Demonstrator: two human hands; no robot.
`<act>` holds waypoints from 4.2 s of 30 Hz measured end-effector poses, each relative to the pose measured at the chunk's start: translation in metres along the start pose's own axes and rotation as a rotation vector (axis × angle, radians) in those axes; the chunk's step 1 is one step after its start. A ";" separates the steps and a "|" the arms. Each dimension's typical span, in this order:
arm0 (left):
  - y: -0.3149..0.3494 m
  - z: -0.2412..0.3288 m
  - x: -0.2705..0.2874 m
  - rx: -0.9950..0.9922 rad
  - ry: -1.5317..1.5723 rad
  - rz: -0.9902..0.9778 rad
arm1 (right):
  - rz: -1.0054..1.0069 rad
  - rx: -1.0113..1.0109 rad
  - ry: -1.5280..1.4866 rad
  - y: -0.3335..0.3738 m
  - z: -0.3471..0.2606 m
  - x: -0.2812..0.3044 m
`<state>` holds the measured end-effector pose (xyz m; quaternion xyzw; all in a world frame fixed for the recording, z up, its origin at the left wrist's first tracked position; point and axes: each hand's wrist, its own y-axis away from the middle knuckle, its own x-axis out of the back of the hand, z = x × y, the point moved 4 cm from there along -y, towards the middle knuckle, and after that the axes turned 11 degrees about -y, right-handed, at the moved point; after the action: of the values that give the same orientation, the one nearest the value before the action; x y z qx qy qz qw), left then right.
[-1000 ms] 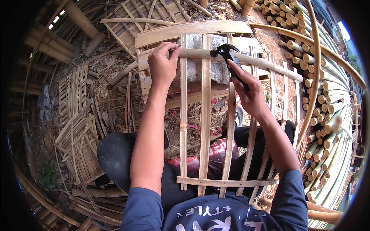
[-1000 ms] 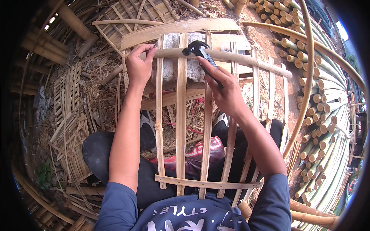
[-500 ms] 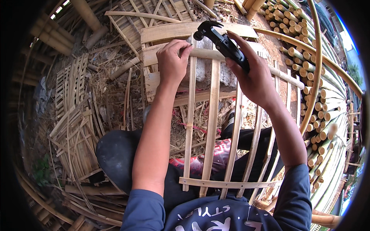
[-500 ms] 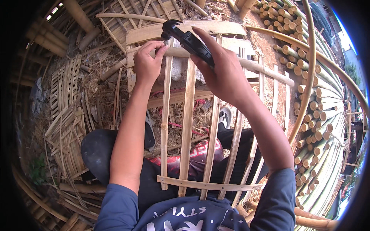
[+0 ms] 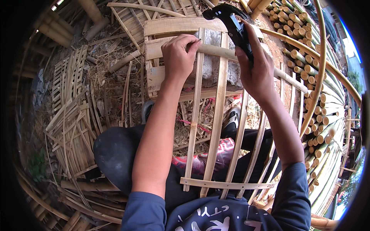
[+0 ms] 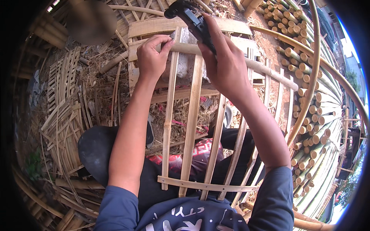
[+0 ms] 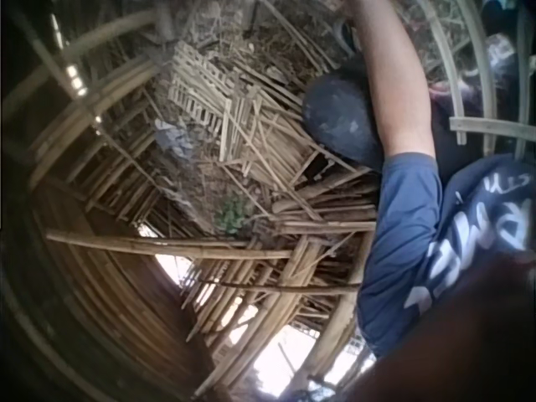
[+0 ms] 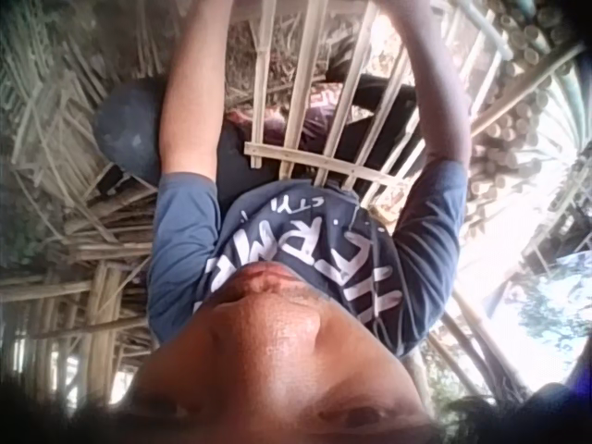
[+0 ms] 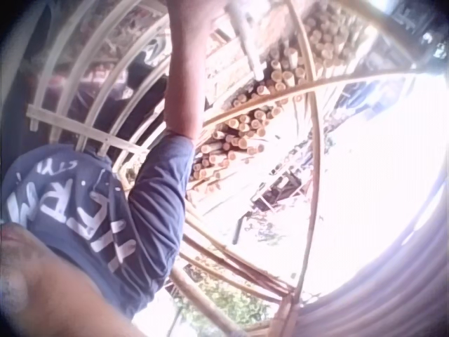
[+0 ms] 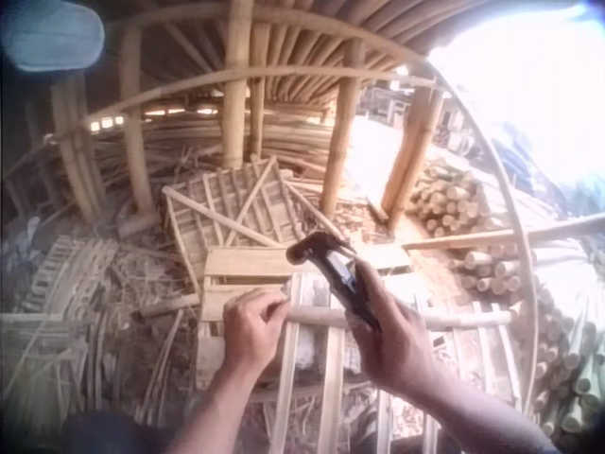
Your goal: The person hammers a nail into a horizontal bamboo pole to secure it to a vertical bamboo frame. The person then pulls on a thin red string tied around the frame and hammers another nail into a different section of the bamboo structure.
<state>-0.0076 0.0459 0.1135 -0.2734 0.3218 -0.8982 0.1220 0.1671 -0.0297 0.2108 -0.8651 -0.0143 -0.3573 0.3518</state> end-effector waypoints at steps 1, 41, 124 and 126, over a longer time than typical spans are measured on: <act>0.001 -0.001 -0.001 0.008 -0.010 -0.003 | -0.007 0.018 0.019 0.003 0.005 -0.004; 0.014 -0.010 -0.040 0.200 0.116 -0.066 | -0.008 -0.278 -0.073 0.034 0.047 0.013; 0.049 -0.053 -0.021 -0.021 -0.114 0.021 | 0.087 0.087 -0.050 0.044 0.028 -0.056; 0.044 -0.050 -0.023 -0.020 -0.059 -0.008 | 0.371 0.250 -0.063 0.049 0.034 -0.058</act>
<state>-0.0153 0.0473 0.0437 -0.3023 0.3261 -0.8869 0.1252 0.1579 -0.0324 0.1279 -0.8133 0.0900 -0.2547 0.5153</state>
